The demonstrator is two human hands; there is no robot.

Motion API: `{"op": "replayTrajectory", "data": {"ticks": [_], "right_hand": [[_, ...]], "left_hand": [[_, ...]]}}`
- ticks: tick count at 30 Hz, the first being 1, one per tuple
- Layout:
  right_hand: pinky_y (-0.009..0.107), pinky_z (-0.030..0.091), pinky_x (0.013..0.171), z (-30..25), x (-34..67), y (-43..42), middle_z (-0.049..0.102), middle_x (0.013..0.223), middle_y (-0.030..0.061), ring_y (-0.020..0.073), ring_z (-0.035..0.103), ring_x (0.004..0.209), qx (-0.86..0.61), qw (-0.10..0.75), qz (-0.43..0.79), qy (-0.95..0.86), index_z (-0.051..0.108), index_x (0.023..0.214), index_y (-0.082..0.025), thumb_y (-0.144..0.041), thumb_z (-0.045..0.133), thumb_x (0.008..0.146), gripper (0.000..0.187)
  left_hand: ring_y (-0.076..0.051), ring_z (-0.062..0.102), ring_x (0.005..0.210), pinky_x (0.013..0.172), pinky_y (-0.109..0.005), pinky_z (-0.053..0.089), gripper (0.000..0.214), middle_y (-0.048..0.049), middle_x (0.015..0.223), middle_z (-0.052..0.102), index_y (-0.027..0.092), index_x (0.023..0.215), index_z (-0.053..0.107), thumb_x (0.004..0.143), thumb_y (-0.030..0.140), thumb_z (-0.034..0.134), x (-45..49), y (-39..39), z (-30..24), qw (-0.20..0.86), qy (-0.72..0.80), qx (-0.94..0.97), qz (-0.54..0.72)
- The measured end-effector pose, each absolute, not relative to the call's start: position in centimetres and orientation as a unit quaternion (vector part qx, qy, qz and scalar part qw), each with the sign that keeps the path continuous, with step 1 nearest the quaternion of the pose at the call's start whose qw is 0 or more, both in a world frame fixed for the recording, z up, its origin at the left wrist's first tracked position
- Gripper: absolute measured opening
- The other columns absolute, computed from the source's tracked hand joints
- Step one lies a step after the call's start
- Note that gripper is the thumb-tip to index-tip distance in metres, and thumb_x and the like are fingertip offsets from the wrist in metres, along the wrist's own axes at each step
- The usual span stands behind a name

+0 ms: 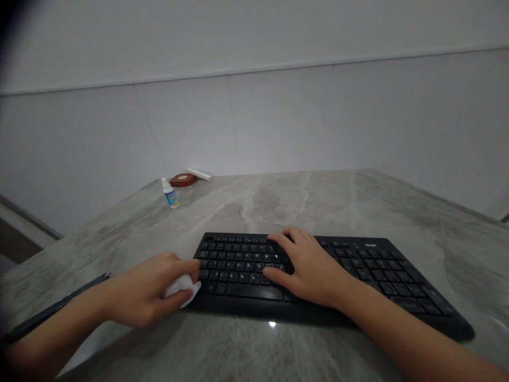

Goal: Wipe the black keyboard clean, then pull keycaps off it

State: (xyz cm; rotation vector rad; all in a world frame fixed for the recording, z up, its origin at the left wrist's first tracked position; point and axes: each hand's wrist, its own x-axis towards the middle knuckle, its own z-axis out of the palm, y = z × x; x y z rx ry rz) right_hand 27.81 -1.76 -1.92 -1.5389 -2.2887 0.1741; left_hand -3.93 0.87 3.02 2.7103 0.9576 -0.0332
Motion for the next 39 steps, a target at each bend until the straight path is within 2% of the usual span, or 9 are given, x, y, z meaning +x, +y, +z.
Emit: {"op": "replayTrajectory", "data": {"ticks": [2,8,15,20,22,27,31,39], "right_hand": [[0.052,0.043,0.103,-1.9,27.8,-1.8,0.054,0.127,0.0152,0.0305,0.053,0.117,-0.544,0.192,0.064,-0.815,0.053,0.134,-0.020,-0.055,0.058,0.088,0.058],[0.051,0.043,0.103,-1.9,27.8,-1.9,0.055,0.126,0.0148,0.0304,0.053,0.118,-0.539,0.198,0.054,-0.817,0.053,0.134,-0.021,-0.053,0.058,0.088,0.056],[0.052,0.043,0.102,-2.0,27.8,-1.8,0.056,0.124,0.0143,0.0308,0.053,0.118,-0.531,0.204,0.050,-0.821,0.054,0.134,-0.022,-0.053,0.058,0.088,0.055],[0.050,0.043,0.103,-1.8,27.7,-1.9,0.055,0.125,0.0148,0.0298,0.054,0.116,-0.542,0.191,0.055,-0.816,0.054,0.134,-0.020,-0.053,0.058,0.089,0.056],[0.050,0.043,0.102,-1.8,27.7,-1.9,0.055,0.124,0.0147,0.0294,0.054,0.115,-0.542,0.191,0.056,-0.816,0.054,0.134,-0.020,-0.053,0.058,0.089,0.056],[0.051,0.043,0.101,-1.8,27.7,-1.9,0.056,0.123,0.0141,0.0302,0.054,0.115,-0.539,0.199,0.058,-0.816,0.054,0.133,-0.021,-0.054,0.057,0.088,0.056],[0.051,0.044,0.101,-1.9,27.8,-1.8,0.056,0.124,0.0142,0.0303,0.055,0.115,-0.539,0.201,0.054,-0.816,0.054,0.133,-0.021,-0.055,0.057,0.088,0.056],[0.050,0.042,0.103,-1.7,27.6,-1.9,0.056,0.124,0.0148,0.0301,0.053,0.117,-0.542,0.190,0.055,-0.817,0.054,0.133,-0.019,-0.053,0.058,0.088,0.057]], "left_hand": [[-0.025,0.065,0.076,0.070,-0.035,0.047,0.016,-0.0044,0.078,0.066,0.021,0.098,0.060,0.086,0.024,0.049,-4.2,1.2,3.2,0.132,0.339,0.931,-0.020],[-0.021,0.063,0.073,0.069,-0.033,0.047,0.019,-0.0035,0.080,0.065,0.021,0.102,0.058,0.092,0.029,0.044,-3.7,1.2,2.0,0.132,0.312,0.938,0.072],[-0.020,0.062,0.066,0.063,-0.031,0.043,0.013,-0.0018,0.073,0.063,0.021,0.099,0.057,0.091,0.025,0.046,-3.5,0.7,1.7,0.129,0.279,0.951,0.047],[-0.020,0.064,0.072,0.065,-0.030,0.041,0.013,-0.0032,0.085,0.067,0.021,0.106,0.051,0.098,0.025,0.043,-2.8,0.6,0.7,0.108,0.259,0.955,0.100],[-0.020,0.064,0.073,0.065,-0.030,0.041,0.012,-0.0035,0.087,0.067,0.022,0.107,0.050,0.098,0.025,0.043,-2.7,0.6,0.6,0.113,0.264,0.953,0.097],[-0.019,0.062,0.065,0.060,-0.029,0.039,0.010,-0.0016,0.075,0.065,0.021,0.098,0.054,0.092,0.024,0.047,-2.9,0.4,1.7,0.105,0.277,0.954,0.041],[-0.020,0.062,0.064,0.058,-0.030,0.037,0.009,-0.0017,0.073,0.064,0.022,0.096,0.053,0.093,0.024,0.045,-3.0,0.3,1.9,0.083,0.292,0.953,0.027],[-0.019,0.065,0.077,0.063,-0.029,0.041,0.011,-0.0028,0.095,0.067,0.023,0.110,0.048,0.100,0.023,0.043,-1.8,-0.3,0.1,0.096,0.233,0.964,0.089]]}}
